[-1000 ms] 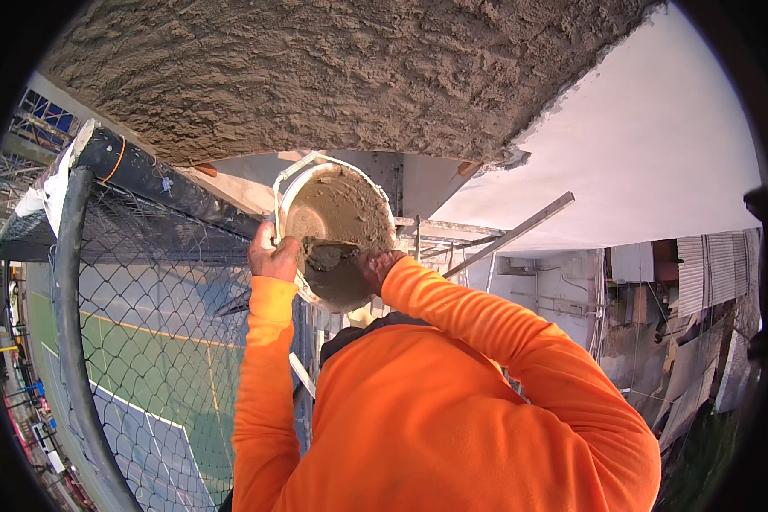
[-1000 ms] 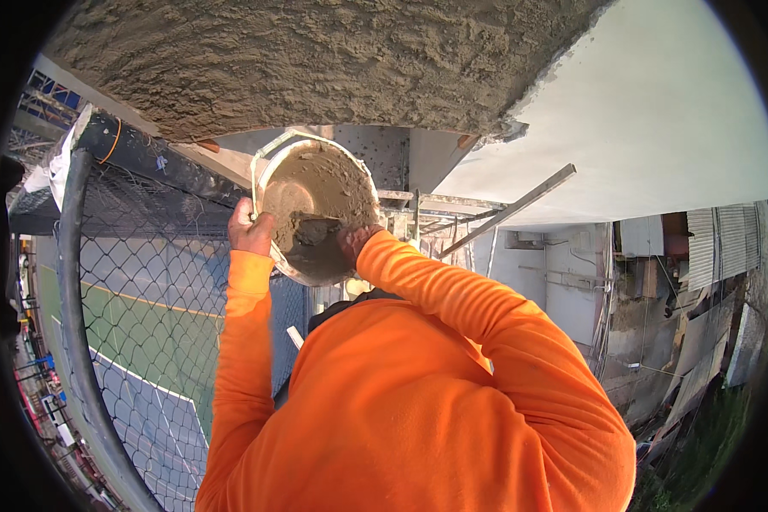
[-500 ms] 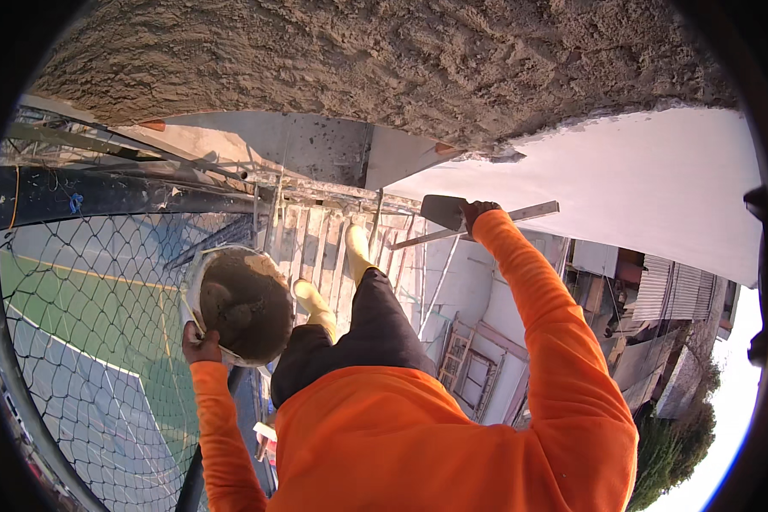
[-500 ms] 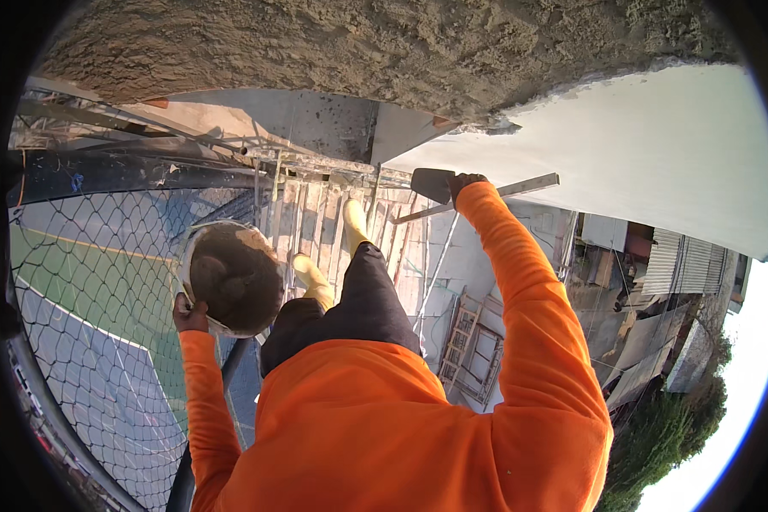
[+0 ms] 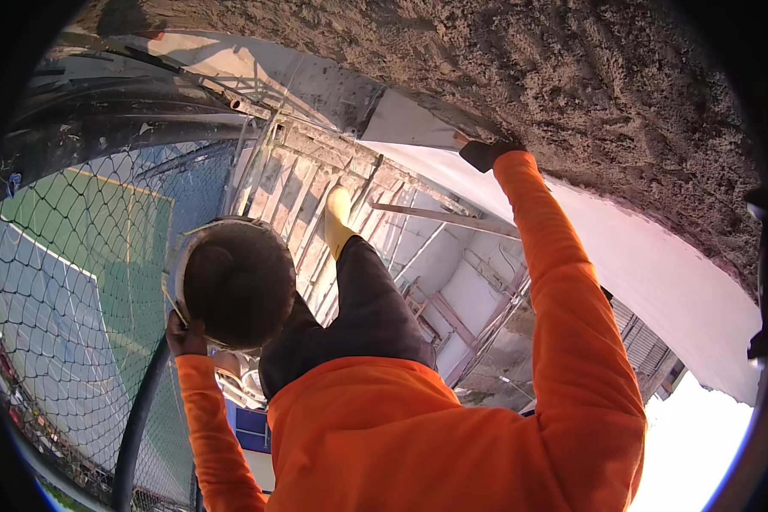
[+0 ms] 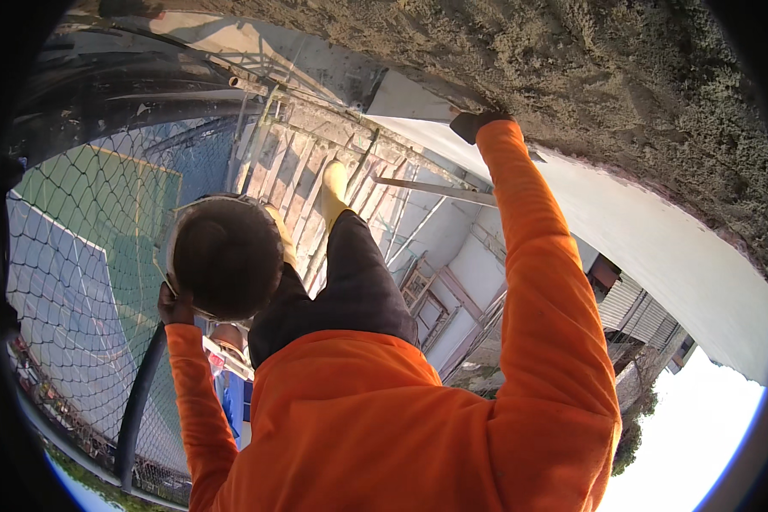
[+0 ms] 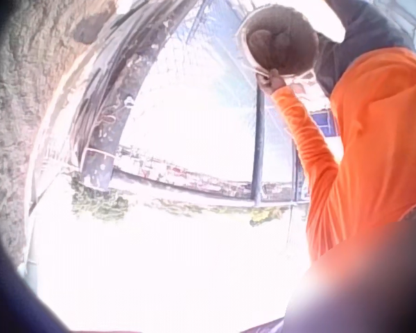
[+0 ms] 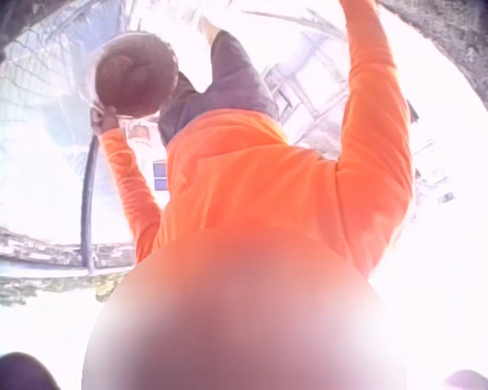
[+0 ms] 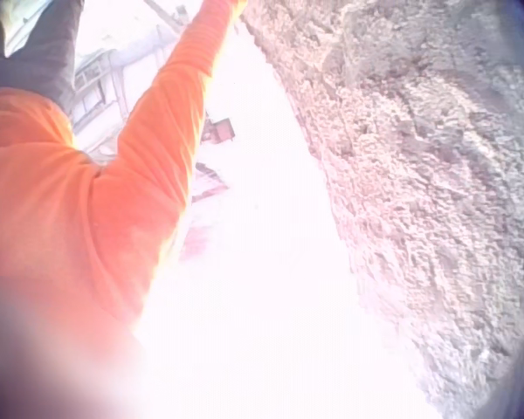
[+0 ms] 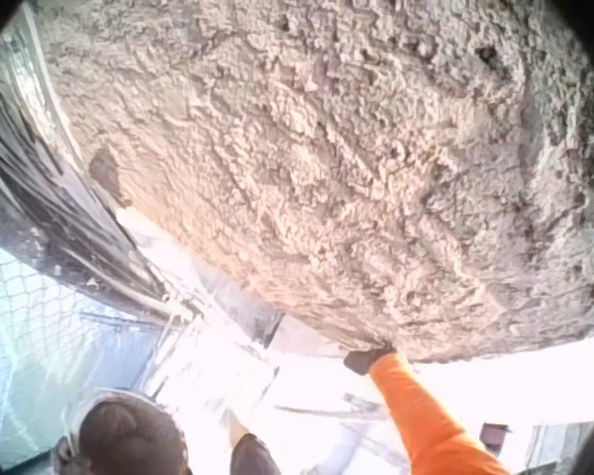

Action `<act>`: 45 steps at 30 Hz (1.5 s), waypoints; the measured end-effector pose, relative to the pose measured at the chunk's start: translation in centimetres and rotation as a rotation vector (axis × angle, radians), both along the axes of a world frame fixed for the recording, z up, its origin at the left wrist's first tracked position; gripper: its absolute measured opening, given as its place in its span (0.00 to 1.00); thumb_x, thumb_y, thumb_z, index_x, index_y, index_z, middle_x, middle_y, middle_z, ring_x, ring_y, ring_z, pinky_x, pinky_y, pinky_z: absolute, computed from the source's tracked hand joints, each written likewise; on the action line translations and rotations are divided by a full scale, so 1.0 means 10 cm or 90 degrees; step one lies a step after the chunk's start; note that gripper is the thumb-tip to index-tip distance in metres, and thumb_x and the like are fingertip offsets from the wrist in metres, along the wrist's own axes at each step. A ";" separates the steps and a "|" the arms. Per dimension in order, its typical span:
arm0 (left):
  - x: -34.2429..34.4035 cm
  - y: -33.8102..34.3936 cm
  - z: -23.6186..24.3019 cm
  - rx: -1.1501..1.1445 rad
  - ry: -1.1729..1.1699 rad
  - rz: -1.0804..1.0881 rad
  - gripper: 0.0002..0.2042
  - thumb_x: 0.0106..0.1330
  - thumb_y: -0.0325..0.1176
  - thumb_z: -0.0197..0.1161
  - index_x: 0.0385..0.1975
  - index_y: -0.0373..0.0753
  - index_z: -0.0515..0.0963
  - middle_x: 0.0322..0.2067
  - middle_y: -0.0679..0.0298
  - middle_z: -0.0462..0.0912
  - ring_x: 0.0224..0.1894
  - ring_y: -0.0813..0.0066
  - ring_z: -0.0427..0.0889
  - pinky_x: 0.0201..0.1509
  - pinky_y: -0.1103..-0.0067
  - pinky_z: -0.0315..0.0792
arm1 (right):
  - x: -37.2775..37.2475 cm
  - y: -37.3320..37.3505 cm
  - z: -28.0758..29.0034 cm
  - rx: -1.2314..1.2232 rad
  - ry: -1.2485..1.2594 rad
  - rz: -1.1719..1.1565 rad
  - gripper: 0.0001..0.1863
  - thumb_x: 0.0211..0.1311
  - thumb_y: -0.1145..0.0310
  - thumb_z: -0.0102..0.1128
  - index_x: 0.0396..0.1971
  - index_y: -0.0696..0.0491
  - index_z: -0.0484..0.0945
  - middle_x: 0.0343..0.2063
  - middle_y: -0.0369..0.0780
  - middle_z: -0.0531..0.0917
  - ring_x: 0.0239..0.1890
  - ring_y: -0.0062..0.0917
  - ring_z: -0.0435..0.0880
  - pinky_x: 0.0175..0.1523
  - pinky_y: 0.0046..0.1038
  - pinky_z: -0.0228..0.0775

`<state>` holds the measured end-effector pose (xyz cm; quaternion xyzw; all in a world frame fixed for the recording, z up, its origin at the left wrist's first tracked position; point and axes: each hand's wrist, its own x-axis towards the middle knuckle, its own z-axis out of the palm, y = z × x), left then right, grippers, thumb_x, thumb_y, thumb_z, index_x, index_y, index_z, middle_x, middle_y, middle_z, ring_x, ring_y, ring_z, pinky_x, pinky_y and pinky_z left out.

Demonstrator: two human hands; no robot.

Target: The person scoops wet cement from a bucket with a trowel and applies it to an exterior wall, spreading and smoothing the surface. They then use a long straightedge to level the applied cement and continue adding more material to adjacent areas.

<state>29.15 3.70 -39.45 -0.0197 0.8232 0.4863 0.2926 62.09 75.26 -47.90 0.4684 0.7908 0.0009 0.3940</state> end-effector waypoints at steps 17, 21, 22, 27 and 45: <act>-0.03 0.45 0.18 0.009 0.051 -0.023 0.10 0.54 0.17 0.59 0.28 0.43 0.73 0.25 0.79 0.65 0.27 0.89 0.62 0.30 0.86 0.60 | -0.93 -0.39 0.47 -0.065 -0.051 0.193 0.20 0.72 0.65 0.42 0.56 0.54 0.78 0.55 0.50 0.81 0.58 0.44 0.81 0.61 0.44 0.74; -0.02 0.36 0.23 0.040 0.061 0.023 0.11 0.53 0.17 0.59 0.26 0.45 0.70 0.24 0.79 0.63 0.26 0.89 0.59 0.29 0.85 0.58 | -1.11 -0.49 0.45 -0.020 -0.001 0.210 0.19 0.72 0.64 0.43 0.55 0.54 0.77 0.54 0.49 0.82 0.56 0.44 0.82 0.58 0.46 0.76; -0.02 0.32 0.24 0.048 0.046 0.044 0.11 0.52 0.17 0.59 0.25 0.45 0.69 0.23 0.79 0.63 0.26 0.89 0.59 0.29 0.85 0.57 | -1.13 -0.52 0.44 -0.003 0.015 0.215 0.19 0.72 0.64 0.44 0.55 0.54 0.76 0.54 0.49 0.82 0.56 0.44 0.83 0.58 0.47 0.76; -0.06 0.15 0.25 -0.001 0.097 0.005 0.11 0.50 0.17 0.59 0.23 0.45 0.67 0.23 0.79 0.63 0.25 0.88 0.59 0.29 0.85 0.57 | -1.12 -0.60 0.42 0.035 0.019 0.218 0.21 0.73 0.55 0.45 0.57 0.51 0.70 0.54 0.47 0.82 0.54 0.45 0.83 0.55 0.52 0.75; -0.39 0.19 0.46 0.190 0.050 0.010 0.09 0.50 0.19 0.61 0.25 0.43 0.72 0.22 0.76 0.71 0.24 0.86 0.66 0.29 0.83 0.63 | -0.56 -2.32 2.51 0.080 0.397 0.217 0.31 0.69 0.39 0.49 0.61 0.46 0.69 0.48 0.47 0.83 0.40 0.48 0.85 0.45 0.47 0.77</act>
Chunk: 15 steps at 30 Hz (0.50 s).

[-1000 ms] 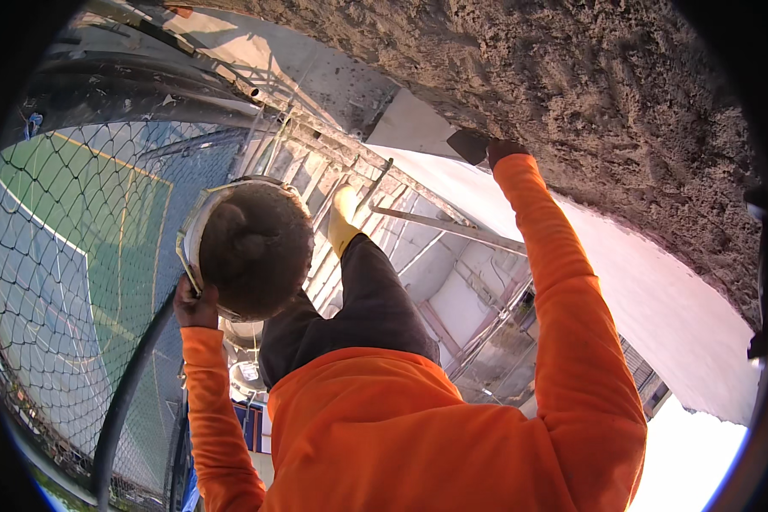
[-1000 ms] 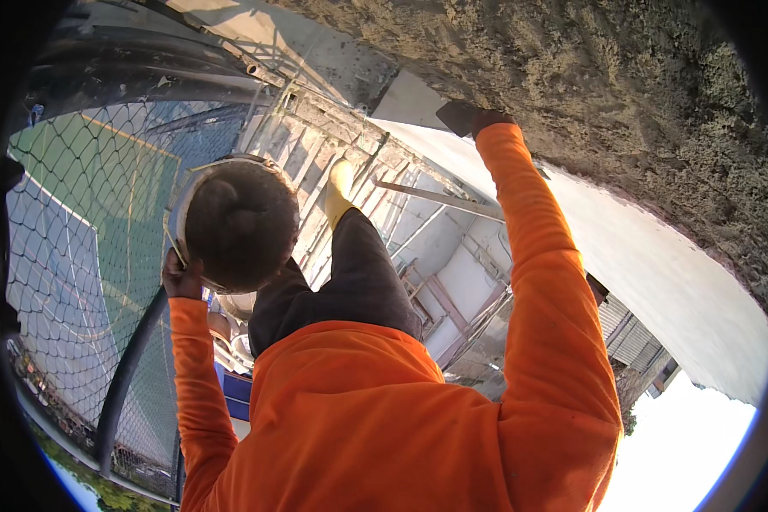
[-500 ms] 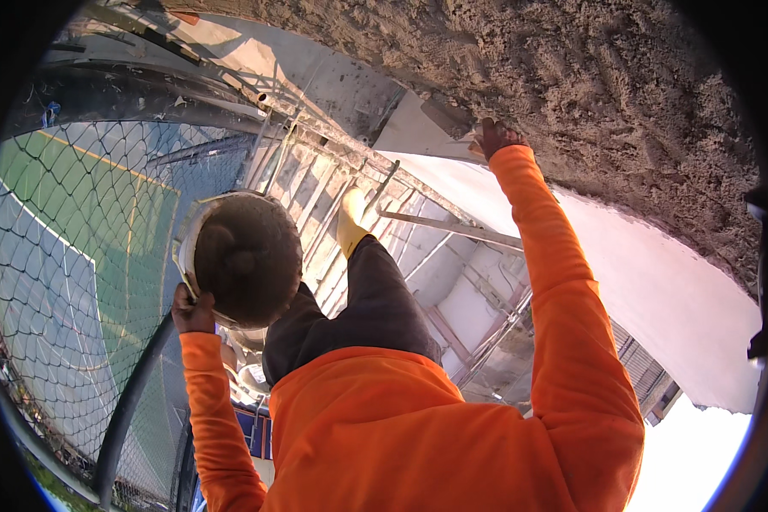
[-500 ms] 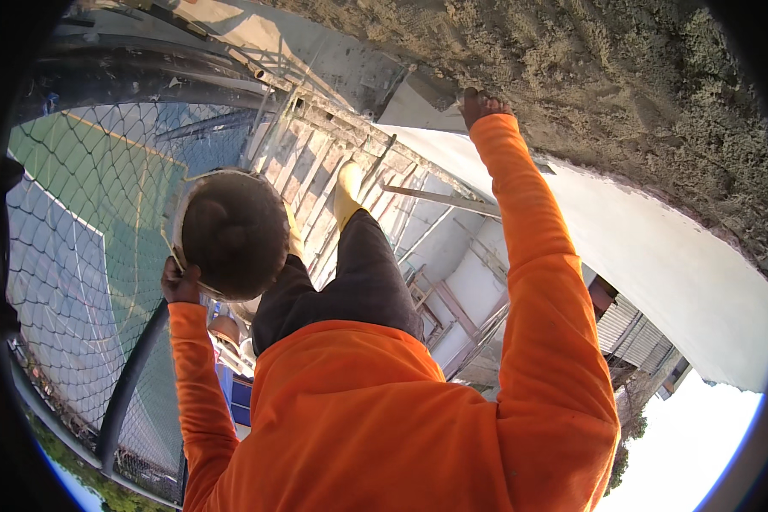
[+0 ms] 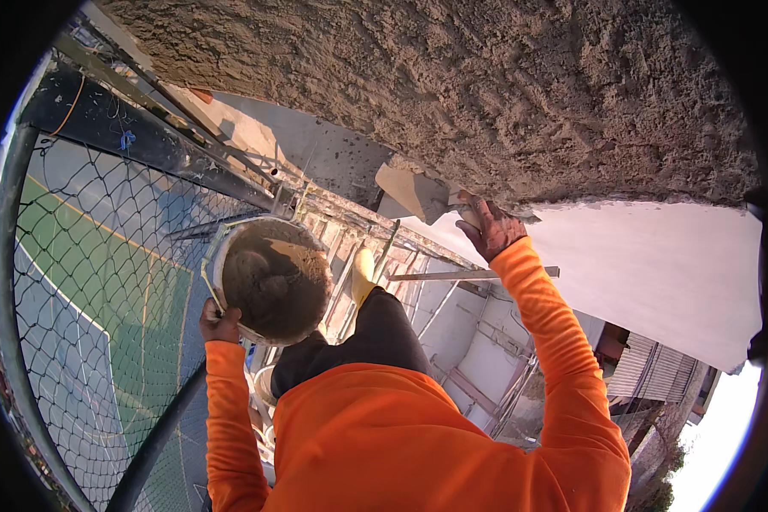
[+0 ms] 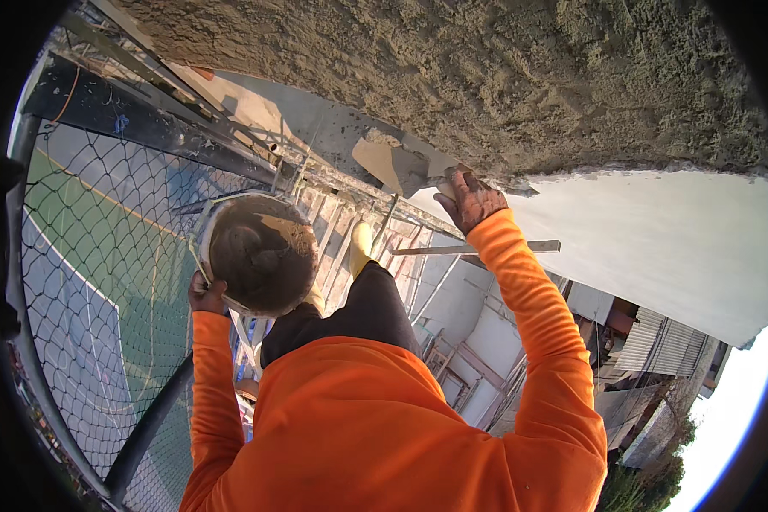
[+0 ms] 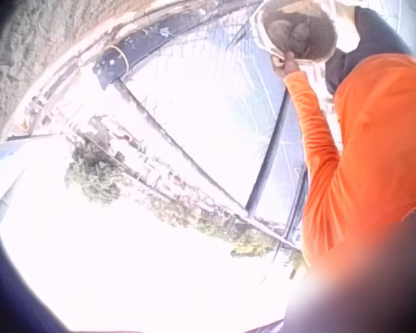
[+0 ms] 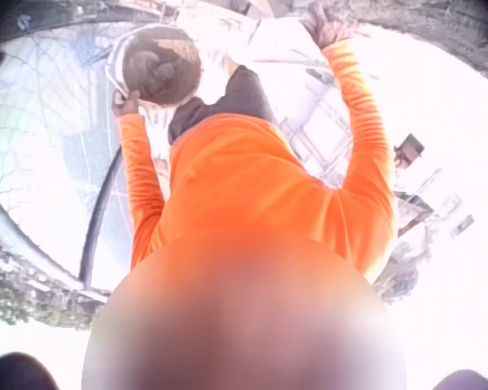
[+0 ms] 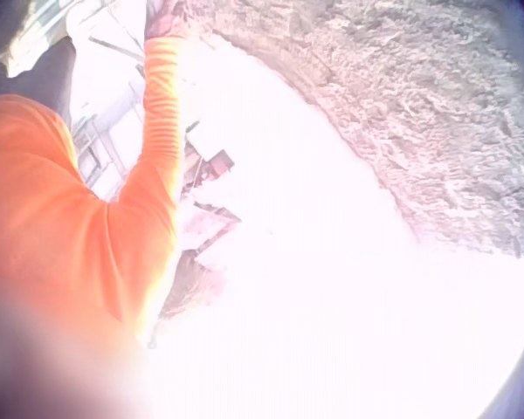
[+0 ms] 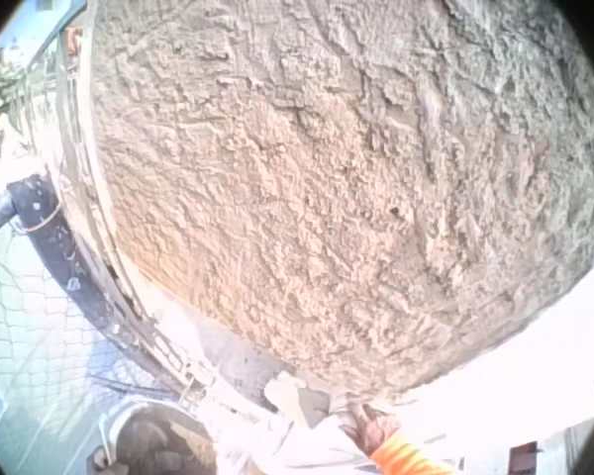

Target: The person scoops wet cement from a bucket with a trowel and applies it to an exterior wall, spreading and smoothing the surface. They then use a long straightedge to level the applied cement and continue adding more material to adjacent areas.

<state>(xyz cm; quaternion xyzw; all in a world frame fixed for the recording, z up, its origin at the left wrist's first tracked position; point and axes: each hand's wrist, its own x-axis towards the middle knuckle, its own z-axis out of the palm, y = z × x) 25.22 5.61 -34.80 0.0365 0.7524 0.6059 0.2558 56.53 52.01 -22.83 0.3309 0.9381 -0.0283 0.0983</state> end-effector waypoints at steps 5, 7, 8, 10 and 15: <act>-0.19 -0.14 0.04 -0.060 0.040 0.018 0.09 0.50 0.19 0.61 0.25 0.42 0.72 0.24 0.75 0.72 0.25 0.84 0.68 0.30 0.82 0.64 | -0.43 -0.63 0.37 -0.445 0.164 0.171 0.34 0.65 0.39 0.59 0.61 0.49 0.73 0.34 0.46 0.86 0.33 0.43 0.86 0.44 0.42 0.78; -0.23 -0.20 0.05 -0.049 0.054 0.010 0.09 0.48 0.19 0.61 0.25 0.41 0.71 0.23 0.74 0.71 0.25 0.83 0.68 0.29 0.81 0.63 | -0.83 -0.51 0.35 -0.770 0.166 0.188 0.32 0.59 0.45 0.71 0.54 0.53 0.79 0.30 0.39 0.85 0.32 0.30 0.84 0.43 0.33 0.77; -0.24 -0.23 0.07 -0.035 0.046 0.013 0.09 0.48 0.19 0.61 0.24 0.41 0.71 0.23 0.74 0.71 0.25 0.83 0.68 0.29 0.81 0.63 | -1.00 -0.28 0.35 -0.820 -0.055 -0.063 0.31 0.60 0.43 0.69 0.51 0.54 0.79 0.33 0.38 0.85 0.33 0.29 0.84 0.41 0.30 0.77; -0.25 -0.31 0.11 -0.036 0.035 0.010 0.09 0.47 0.19 0.61 0.24 0.41 0.70 0.22 0.73 0.70 0.25 0.82 0.68 0.29 0.80 0.63 | -1.13 -0.08 0.28 -0.355 0.199 -0.131 0.25 0.64 0.50 0.66 0.49 0.55 0.78 0.31 0.44 0.84 0.28 0.31 0.83 0.35 0.30 0.76; -0.38 -0.35 0.35 -0.040 0.070 -0.031 0.08 0.47 0.19 0.61 0.24 0.40 0.71 0.23 0.72 0.74 0.26 0.81 0.71 0.31 0.79 0.67 | -0.54 -0.50 0.20 -0.161 0.633 -0.178 0.23 0.69 0.58 0.62 0.54 0.59 0.75 0.38 0.45 0.83 0.37 0.31 0.82 0.47 0.31 0.74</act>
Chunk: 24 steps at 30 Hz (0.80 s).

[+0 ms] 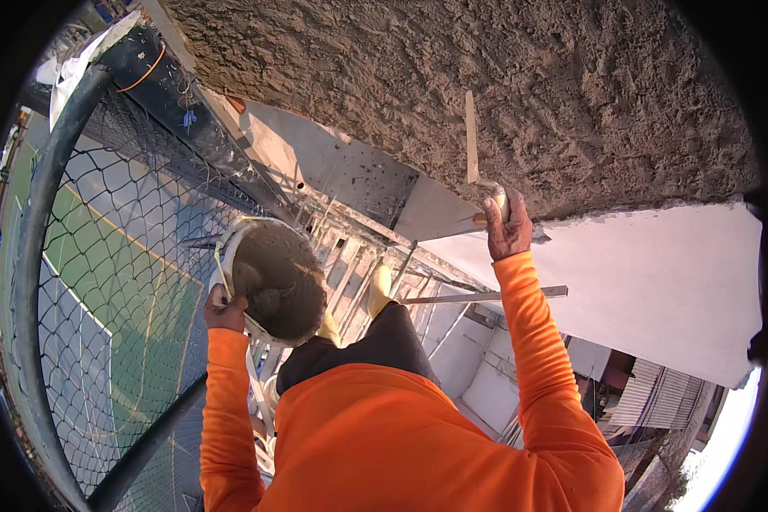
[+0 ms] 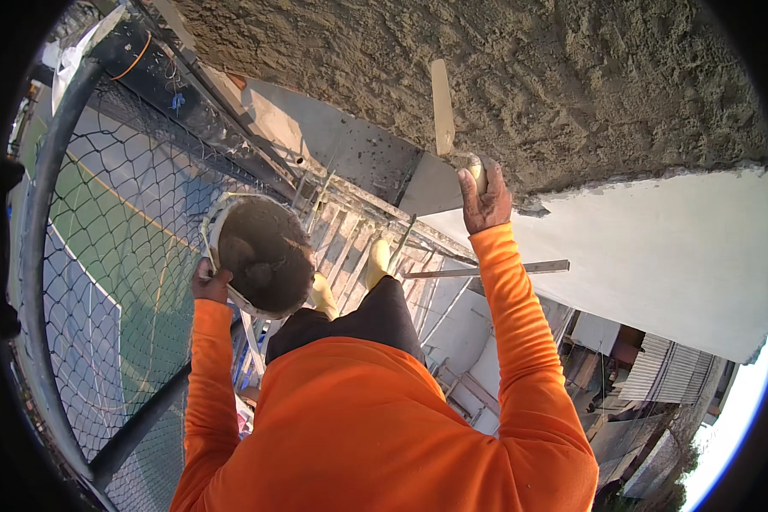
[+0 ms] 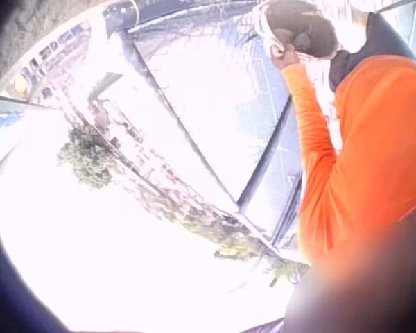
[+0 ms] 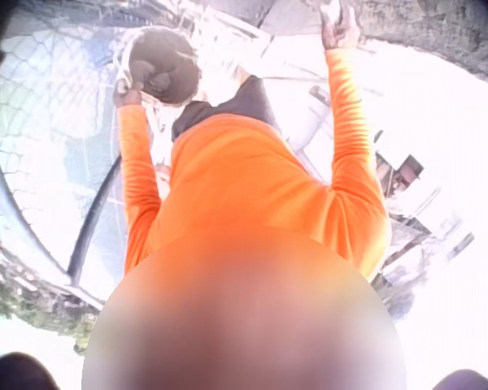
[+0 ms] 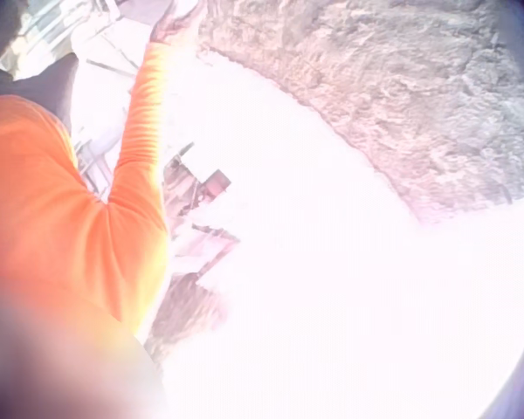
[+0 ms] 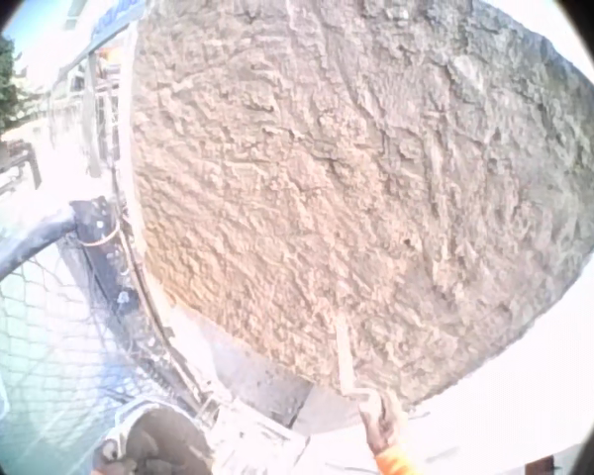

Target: The person scoops wet cement from a bucket with a trowel and applies it to an exterior wall, spreading and smoothing the surface. They then use a long straightedge to level the applied cement and continue adding more material to adjacent areas.

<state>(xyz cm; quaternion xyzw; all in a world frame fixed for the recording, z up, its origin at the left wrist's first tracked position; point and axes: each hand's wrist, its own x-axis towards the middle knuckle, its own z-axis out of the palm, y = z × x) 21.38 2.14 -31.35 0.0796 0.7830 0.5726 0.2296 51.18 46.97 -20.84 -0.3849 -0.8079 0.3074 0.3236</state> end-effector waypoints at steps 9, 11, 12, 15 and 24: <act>-0.18 0.45 0.59 0.103 0.087 -0.152 0.07 0.52 0.21 0.61 0.31 0.35 0.77 0.26 0.73 0.74 0.28 0.85 0.68 0.32 0.82 0.65 | -0.18 -1.94 -0.11 -0.128 -0.580 0.419 0.23 0.68 0.62 0.49 0.62 0.52 0.66 0.49 0.52 0.79 0.49 0.45 0.82 0.53 0.40 0.73; -0.20 0.56 0.74 0.136 0.065 -0.185 0.06 0.53 0.22 0.61 0.31 0.34 0.76 0.26 0.73 0.73 0.29 0.85 0.66 0.32 0.82 0.65 | -0.55 -2.06 -0.16 0.041 -0.659 0.387 0.25 0.72 0.65 0.38 0.67 0.51 0.63 0.58 0.53 0.76 0.58 0.45 0.78 0.59 0.43 0.70; -0.19 0.60 0.80 0.151 0.039 -0.201 0.06 0.53 0.22 0.61 0.31 0.34 0.76 0.26 0.73 0.73 0.29 0.86 0.65 0.32 0.82 0.64 | -0.76 -2.21 -0.18 0.248 -0.664 0.299 0.25 0.73 0.67 0.37 0.68 0.52 0.61 0.61 0.52 0.74 0.61 0.45 0.76 0.61 0.43 0.69; -0.19 0.69 0.91 0.196 0.073 -0.239 0.06 0.53 0.22 0.61 0.31 0.35 0.76 0.26 0.73 0.73 0.29 0.86 0.66 0.32 0.82 0.65 | -1.20 -2.21 -0.12 0.090 -0.649 0.391 0.23 0.74 0.60 0.40 0.66 0.48 0.63 0.54 0.52 0.78 0.54 0.45 0.81 0.56 0.42 0.72; -0.41 -0.07 0.35 0.129 -0.046 -0.084 0.11 0.51 0.20 0.61 0.35 0.37 0.79 0.26 0.74 0.76 0.27 0.82 0.71 0.33 0.81 0.69 | -0.18 -1.36 -0.07 -0.041 -0.431 0.095 0.30 0.65 0.54 0.56 0.64 0.50 0.66 0.47 0.53 0.83 0.44 0.53 0.83 0.52 0.48 0.74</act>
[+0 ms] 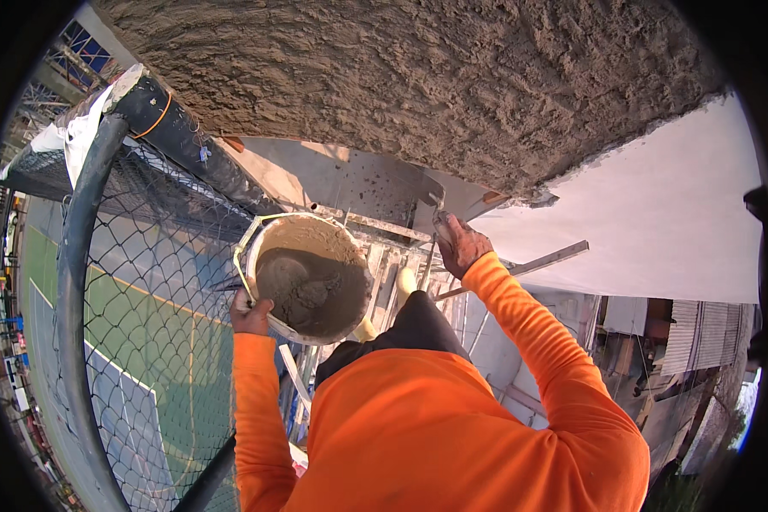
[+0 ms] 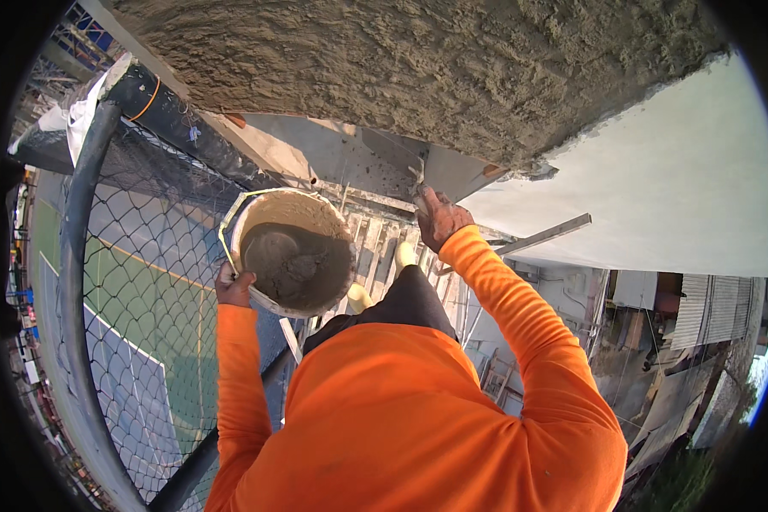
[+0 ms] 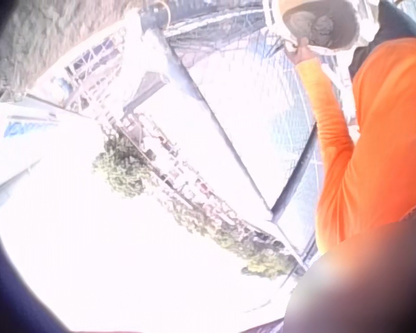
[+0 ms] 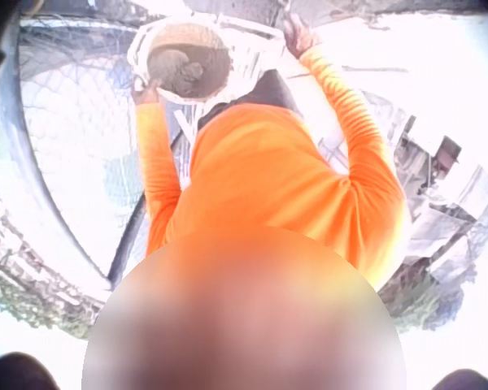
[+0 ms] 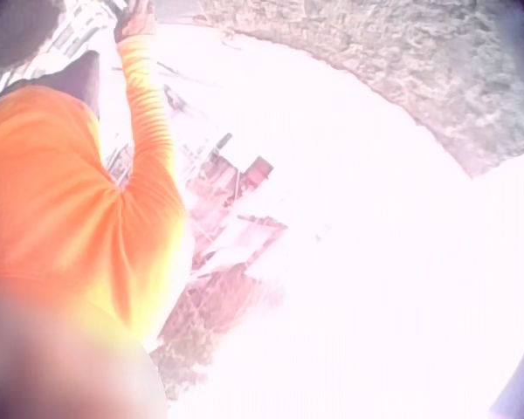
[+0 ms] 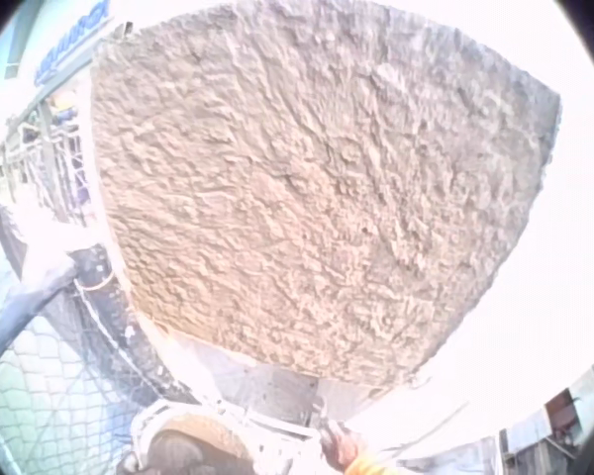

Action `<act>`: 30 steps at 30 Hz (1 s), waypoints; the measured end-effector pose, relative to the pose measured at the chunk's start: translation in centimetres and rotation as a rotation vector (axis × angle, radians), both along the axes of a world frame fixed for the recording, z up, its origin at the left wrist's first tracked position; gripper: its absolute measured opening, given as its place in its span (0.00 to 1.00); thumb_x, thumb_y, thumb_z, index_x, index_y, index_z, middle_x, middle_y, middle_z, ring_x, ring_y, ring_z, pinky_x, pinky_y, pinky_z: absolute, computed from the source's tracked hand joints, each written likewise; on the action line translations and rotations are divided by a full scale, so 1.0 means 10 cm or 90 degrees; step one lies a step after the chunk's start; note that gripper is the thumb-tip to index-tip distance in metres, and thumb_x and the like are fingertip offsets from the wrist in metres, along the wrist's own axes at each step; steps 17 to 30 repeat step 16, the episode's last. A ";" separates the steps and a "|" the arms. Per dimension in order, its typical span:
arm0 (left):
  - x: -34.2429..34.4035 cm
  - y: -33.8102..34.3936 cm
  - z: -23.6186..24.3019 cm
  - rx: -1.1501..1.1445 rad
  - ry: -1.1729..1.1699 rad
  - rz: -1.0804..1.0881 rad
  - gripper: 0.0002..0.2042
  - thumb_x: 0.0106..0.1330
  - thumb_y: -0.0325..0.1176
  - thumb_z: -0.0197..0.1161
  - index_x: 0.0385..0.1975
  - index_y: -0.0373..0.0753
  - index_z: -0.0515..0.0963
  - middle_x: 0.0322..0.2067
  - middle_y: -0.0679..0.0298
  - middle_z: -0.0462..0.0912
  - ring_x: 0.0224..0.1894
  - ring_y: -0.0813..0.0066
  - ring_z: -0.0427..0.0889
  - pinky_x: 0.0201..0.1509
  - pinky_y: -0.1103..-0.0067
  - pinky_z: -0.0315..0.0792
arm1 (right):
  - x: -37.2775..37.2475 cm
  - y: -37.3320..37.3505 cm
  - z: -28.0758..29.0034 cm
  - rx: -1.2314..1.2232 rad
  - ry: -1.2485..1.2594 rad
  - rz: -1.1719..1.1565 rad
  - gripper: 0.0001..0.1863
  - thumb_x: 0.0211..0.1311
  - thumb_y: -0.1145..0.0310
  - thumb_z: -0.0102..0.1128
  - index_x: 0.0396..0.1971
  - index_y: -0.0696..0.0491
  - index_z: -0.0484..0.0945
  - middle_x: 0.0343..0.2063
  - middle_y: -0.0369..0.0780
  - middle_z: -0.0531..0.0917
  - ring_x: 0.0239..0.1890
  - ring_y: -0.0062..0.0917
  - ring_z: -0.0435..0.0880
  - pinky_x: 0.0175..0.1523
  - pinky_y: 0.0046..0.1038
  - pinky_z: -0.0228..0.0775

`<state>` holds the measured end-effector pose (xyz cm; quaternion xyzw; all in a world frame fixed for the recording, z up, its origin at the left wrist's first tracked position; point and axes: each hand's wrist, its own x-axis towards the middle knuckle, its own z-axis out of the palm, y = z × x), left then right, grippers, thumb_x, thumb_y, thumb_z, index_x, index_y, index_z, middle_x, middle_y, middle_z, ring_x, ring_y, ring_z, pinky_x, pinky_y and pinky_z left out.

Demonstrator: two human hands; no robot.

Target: The person scoops wet cement from a bucket with a trowel and applies it to an exterior wall, spreading and smoothing the surface. They then use a long straightedge to level the applied cement and continue adding more material to adjacent areas.

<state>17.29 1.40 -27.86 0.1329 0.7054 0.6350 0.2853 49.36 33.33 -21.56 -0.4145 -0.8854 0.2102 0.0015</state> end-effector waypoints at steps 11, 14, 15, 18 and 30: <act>0.15 -1.22 -0.39 -0.214 0.053 0.231 0.09 0.44 0.18 0.61 0.24 0.39 0.74 0.24 0.71 0.77 0.24 0.80 0.72 0.29 0.80 0.68 | -0.93 2.01 -1.00 -0.066 -0.136 -0.149 0.27 0.67 0.53 0.52 0.64 0.42 0.62 0.48 0.52 0.83 0.53 0.51 0.81 0.59 0.47 0.71; 0.18 -1.30 -0.36 -0.299 0.017 0.274 0.09 0.44 0.18 0.61 0.26 0.38 0.76 0.25 0.69 0.80 0.25 0.79 0.75 0.31 0.80 0.70 | -1.00 2.08 -1.08 -0.057 -0.237 -0.088 0.35 0.69 0.51 0.49 0.73 0.38 0.52 0.57 0.52 0.79 0.60 0.48 0.77 0.65 0.45 0.68; 0.17 -1.28 -0.35 -0.366 -0.024 0.303 0.10 0.44 0.18 0.61 0.27 0.37 0.77 0.26 0.68 0.81 0.26 0.78 0.76 0.31 0.80 0.71 | -0.94 2.04 -1.10 -0.059 -0.273 -0.046 0.38 0.69 0.50 0.49 0.75 0.37 0.46 0.61 0.51 0.76 0.62 0.45 0.76 0.69 0.42 0.63; 0.21 -1.24 -0.37 -0.321 0.012 0.297 0.08 0.45 0.20 0.61 0.27 0.35 0.77 0.26 0.69 0.81 0.25 0.80 0.74 0.31 0.80 0.69 | -0.90 2.00 -1.12 -0.059 -0.307 -0.001 0.41 0.70 0.49 0.48 0.77 0.36 0.40 0.64 0.51 0.73 0.65 0.43 0.74 0.72 0.40 0.59; 0.21 -1.24 -0.37 -0.321 0.012 0.297 0.08 0.45 0.20 0.61 0.27 0.35 0.77 0.26 0.69 0.81 0.25 0.80 0.74 0.31 0.80 0.69 | -0.90 2.00 -1.12 -0.059 -0.307 -0.001 0.41 0.70 0.49 0.48 0.77 0.36 0.40 0.64 0.51 0.73 0.65 0.43 0.74 0.72 0.40 0.59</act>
